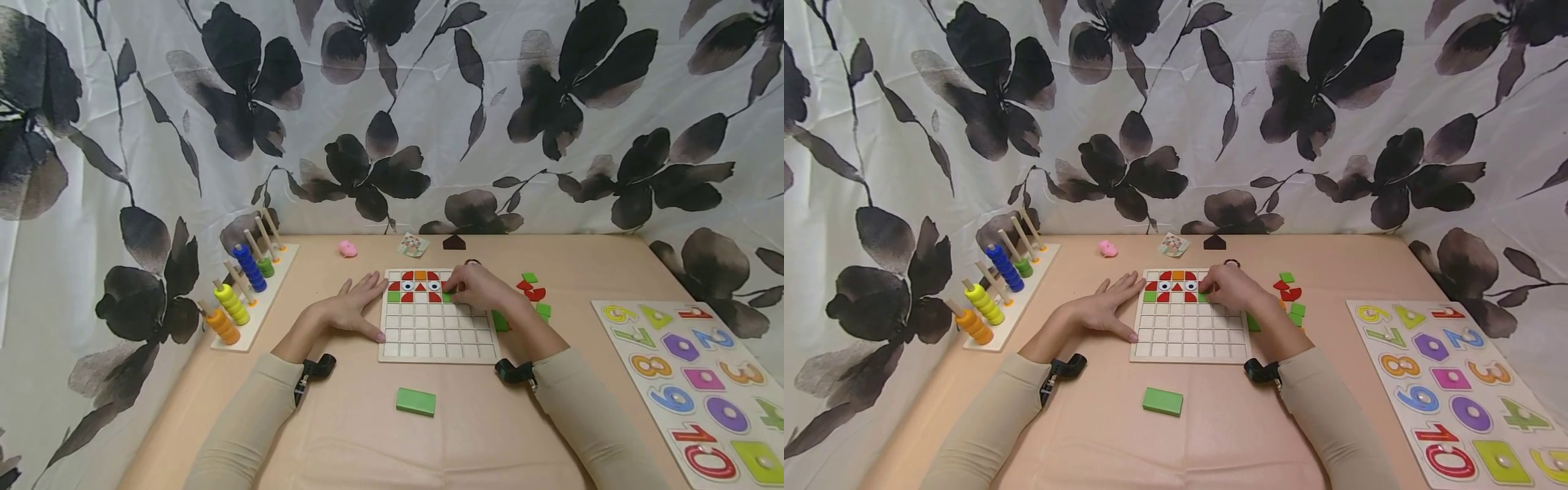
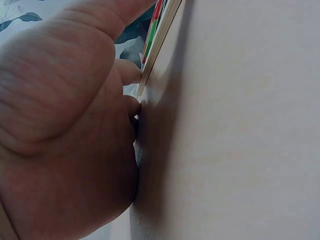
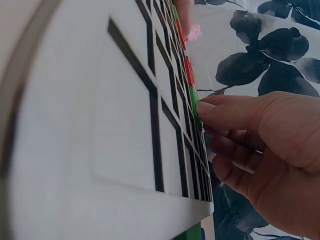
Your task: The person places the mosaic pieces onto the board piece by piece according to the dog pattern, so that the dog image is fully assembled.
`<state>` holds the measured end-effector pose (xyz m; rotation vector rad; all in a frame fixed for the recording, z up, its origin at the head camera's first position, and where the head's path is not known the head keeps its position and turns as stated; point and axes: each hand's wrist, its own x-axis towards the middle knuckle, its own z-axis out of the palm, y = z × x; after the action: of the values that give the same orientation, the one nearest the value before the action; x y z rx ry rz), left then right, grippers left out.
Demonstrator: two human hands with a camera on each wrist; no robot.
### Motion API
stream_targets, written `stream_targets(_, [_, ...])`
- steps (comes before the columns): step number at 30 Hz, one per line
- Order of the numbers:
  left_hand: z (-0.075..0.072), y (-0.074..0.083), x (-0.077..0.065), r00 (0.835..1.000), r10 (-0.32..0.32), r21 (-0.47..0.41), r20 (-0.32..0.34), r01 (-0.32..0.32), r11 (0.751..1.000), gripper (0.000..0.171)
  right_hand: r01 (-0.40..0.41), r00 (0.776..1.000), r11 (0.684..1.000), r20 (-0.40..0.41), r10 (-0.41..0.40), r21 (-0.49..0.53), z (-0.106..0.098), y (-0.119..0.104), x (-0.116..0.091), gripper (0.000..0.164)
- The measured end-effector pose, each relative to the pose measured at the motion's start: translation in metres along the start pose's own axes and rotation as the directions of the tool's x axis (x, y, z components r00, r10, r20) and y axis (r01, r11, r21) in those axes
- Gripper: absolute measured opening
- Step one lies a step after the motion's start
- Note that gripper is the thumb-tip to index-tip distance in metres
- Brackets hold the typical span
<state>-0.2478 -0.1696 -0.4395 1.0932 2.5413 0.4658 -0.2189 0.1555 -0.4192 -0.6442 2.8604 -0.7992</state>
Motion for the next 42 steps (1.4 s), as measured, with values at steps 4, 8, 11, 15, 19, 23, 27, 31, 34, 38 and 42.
stream_targets(4, [0.000, 0.000, 0.000, 1.000, -0.001, -0.011, 0.001, 0.001, 1.000, 0.125, 0.000, 1.000, 1.000, -0.003, 0.000, -0.012, -0.002, -0.001, -0.003, 0.025])
stream_targets(8, [0.000, 0.000, 0.000, 1.000, -0.002, -0.012, 0.004, 0.002, 1.000, 0.125, -0.010, 0.998, 1.000, -0.056, 0.012, 0.026, -0.013, 0.002, -0.012, 0.027])
stream_targets(11, [0.000, -0.001, 0.000, 1.000, -0.001, -0.014, 0.006, 0.001, 1.000, 0.125, -0.016, 0.991, 0.997, -0.128, 0.025, 0.069, -0.027, 0.008, -0.023, 0.029])
stream_targets(15, [-0.001, -0.002, 0.001, 1.000, 0.000, -0.017, 0.003, 0.000, 1.000, 0.126, -0.036, 0.975, 0.995, -0.214, 0.055, 0.091, -0.050, 0.022, -0.042, 0.029])
stream_targets(19, [-0.001, -0.001, 0.001, 1.000, 0.002, -0.016, 0.003, -0.002, 1.000, 0.126, -0.096, 0.965, 0.991, -0.235, 0.115, 0.090, -0.071, 0.044, -0.061, 0.029])
stream_targets(23, [0.000, -0.001, 0.001, 1.000, -0.006, -0.011, 0.007, 0.006, 1.000, 0.126, -0.232, 0.958, 0.967, -0.148, 0.247, 0.108, -0.082, 0.067, -0.078, 0.030])
stream_targets(27, [0.000, -0.001, 0.000, 1.000, -0.008, -0.010, 0.011, 0.008, 1.000, 0.126, -0.315, 0.945, 0.942, -0.051, 0.322, 0.118, -0.083, 0.087, -0.091, 0.030])
stream_targets(31, [0.000, -0.001, 0.001, 1.000, -0.006, -0.005, 0.010, 0.006, 1.000, 0.126, -0.332, 0.942, 0.934, 0.001, 0.335, 0.134, -0.079, 0.104, -0.097, 0.028])
stream_targets(34, [0.000, -0.001, 0.001, 1.000, -0.005, -0.004, 0.010, 0.006, 1.000, 0.125, -0.322, 0.946, 0.937, 0.013, 0.323, 0.138, -0.076, 0.111, -0.099, 0.028])
stream_targets(38, [0.000, -0.001, 0.002, 1.000, -0.005, 0.000, 0.009, 0.005, 1.000, 0.125, -0.309, 0.950, 0.942, 0.007, 0.311, 0.132, -0.075, 0.115, -0.099, 0.024])
stream_targets(42, [0.000, -0.001, 0.001, 1.000, -0.007, 0.002, 0.009, 0.007, 1.000, 0.125, -0.315, 0.948, 0.939, 0.002, 0.318, 0.142, -0.074, 0.119, -0.099, 0.026])
